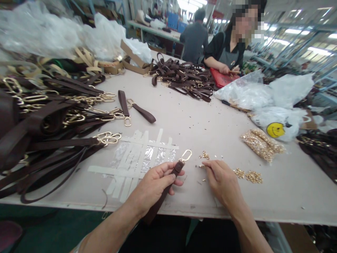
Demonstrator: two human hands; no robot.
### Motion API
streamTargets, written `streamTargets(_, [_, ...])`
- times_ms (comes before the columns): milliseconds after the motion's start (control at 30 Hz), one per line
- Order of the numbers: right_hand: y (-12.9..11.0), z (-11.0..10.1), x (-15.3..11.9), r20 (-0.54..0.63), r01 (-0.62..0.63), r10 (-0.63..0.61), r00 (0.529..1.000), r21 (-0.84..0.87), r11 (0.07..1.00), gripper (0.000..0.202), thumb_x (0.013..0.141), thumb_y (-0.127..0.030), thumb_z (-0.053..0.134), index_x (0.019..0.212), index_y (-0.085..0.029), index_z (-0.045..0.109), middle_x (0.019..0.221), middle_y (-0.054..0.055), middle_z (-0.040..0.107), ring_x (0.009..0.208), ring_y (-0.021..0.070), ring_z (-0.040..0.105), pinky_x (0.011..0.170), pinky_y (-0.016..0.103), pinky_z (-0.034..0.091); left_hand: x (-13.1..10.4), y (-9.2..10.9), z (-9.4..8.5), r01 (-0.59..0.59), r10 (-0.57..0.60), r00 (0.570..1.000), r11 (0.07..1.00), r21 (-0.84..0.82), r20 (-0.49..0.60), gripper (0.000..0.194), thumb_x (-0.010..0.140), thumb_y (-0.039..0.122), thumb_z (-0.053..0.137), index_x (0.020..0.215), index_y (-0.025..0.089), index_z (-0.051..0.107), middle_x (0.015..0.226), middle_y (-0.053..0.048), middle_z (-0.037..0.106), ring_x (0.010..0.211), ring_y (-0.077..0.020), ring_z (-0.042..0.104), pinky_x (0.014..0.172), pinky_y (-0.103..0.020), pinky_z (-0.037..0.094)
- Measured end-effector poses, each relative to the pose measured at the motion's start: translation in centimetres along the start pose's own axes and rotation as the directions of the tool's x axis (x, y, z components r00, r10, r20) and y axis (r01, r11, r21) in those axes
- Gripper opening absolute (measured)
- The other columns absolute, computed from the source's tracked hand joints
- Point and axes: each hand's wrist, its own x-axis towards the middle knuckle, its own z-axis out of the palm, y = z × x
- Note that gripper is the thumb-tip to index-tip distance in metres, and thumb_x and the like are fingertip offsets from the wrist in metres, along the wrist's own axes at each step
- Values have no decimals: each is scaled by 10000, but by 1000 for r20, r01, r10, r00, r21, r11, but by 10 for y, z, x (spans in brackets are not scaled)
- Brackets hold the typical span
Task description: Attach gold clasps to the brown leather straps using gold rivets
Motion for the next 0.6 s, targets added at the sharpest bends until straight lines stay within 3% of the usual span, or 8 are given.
streamTargets(100, [-11,-1,-8,12,46,-45,999,-30,999,200,964,-173,476,1072,-190,645,1036,80,687,977,233,607,894,384,472,-2,0,-1,2,-2,1000,1000,2,2,301,856,191,591,1150,174,650,1098,-72,731,781,-115,665,591,-185,457])
streamTargets(267, [-21,13,-18,38,24,-20,999,-120,992,281,967,-208,501,1211,-161,632,1225,117,659,1124,295,559,997,485,442,-1,0,1,-3,3,1000,1000,-10,20,308,857,197,596,1161,178,645,1139,-80,717,833,-134,675,594,-192,454])
streamTargets(367, [-22,17,-18,-49,8,-7,999,27,1000,267,964,-193,492,1174,-167,655,1162,109,693,1090,268,598,991,457,474,-2,0,3,2,-1,1000,1000,-6,30,315,861,190,583,1170,177,640,1159,-88,710,887,-152,683,601,-197,446])
streamTargets(433, [-27,12,-17,-109,-62,87,990,215,975,216,946,-216,532,1097,-205,685,1069,82,722,1004,240,648,931,406,520,-3,0,4,3,-3,999,1000,-3,41,318,860,178,576,1171,182,639,1173,-86,705,914,-162,689,600,-198,436])
streamTargets(500, [-37,5,-14,-63,-178,229,971,447,877,151,923,-257,586,1010,-237,707,973,45,742,902,209,686,847,345,554,-4,0,5,4,-4,998,1000,-7,55,322,855,169,576,1169,192,641,1198,-80,694,934,-171,693,600,-198,430])
streamTargets(600, [-56,0,-10,150,-329,331,932,732,596,103,892,-305,648,933,-244,721,915,16,756,843,176,704,799,285,563,-6,-1,7,-6,9,996,1000,-31,94,322,854,171,582,1167,212,644,1214,-59,684,955,-173,686,604,-199,432])
